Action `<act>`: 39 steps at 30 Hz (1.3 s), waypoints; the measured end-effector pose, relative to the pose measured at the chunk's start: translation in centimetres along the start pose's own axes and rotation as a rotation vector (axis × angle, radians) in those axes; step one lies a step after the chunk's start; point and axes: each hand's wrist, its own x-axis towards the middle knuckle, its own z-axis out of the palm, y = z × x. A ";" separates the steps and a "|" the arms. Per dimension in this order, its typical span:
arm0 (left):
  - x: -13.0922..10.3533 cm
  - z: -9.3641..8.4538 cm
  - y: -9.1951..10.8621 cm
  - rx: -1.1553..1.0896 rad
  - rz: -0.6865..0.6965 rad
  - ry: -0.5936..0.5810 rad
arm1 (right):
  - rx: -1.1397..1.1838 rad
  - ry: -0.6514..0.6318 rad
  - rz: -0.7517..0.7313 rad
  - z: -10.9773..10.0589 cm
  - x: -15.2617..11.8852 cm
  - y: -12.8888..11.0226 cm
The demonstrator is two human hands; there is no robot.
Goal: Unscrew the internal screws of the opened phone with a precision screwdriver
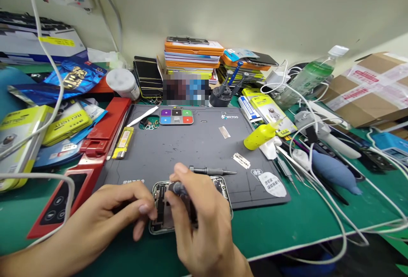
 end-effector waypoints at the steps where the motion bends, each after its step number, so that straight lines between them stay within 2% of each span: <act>1: 0.1 0.0 0.0 -0.032 -0.002 -0.014 | 0.048 0.056 0.050 -0.1 -0.1 -0.1; 5: 0.3 0.2 0.0 -0.109 -0.011 -0.018 | 0.237 0.317 0.149 -0.3 0.0 -1.0; 7: 0.3 0.2 -0.1 -0.110 -0.007 -0.006 | 0.319 0.371 0.209 -0.3 0.2 -1.4; 13: 0.2 0.0 -0.2 -0.095 0.010 -0.001 | 0.384 0.290 0.320 -0.5 -0.2 -2.0; 21: 0.1 -0.1 0.2 -0.126 0.018 -0.024 | 0.378 0.143 0.288 -0.7 -0.2 -1.6; 30: -0.1 -0.2 -0.2 -0.068 0.032 -0.020 | 0.437 0.190 0.305 -0.6 0.3 -1.7; 39: 0.0 -0.1 0.2 -0.077 0.014 -0.015 | 0.427 0.179 0.314 -0.7 0.2 -1.7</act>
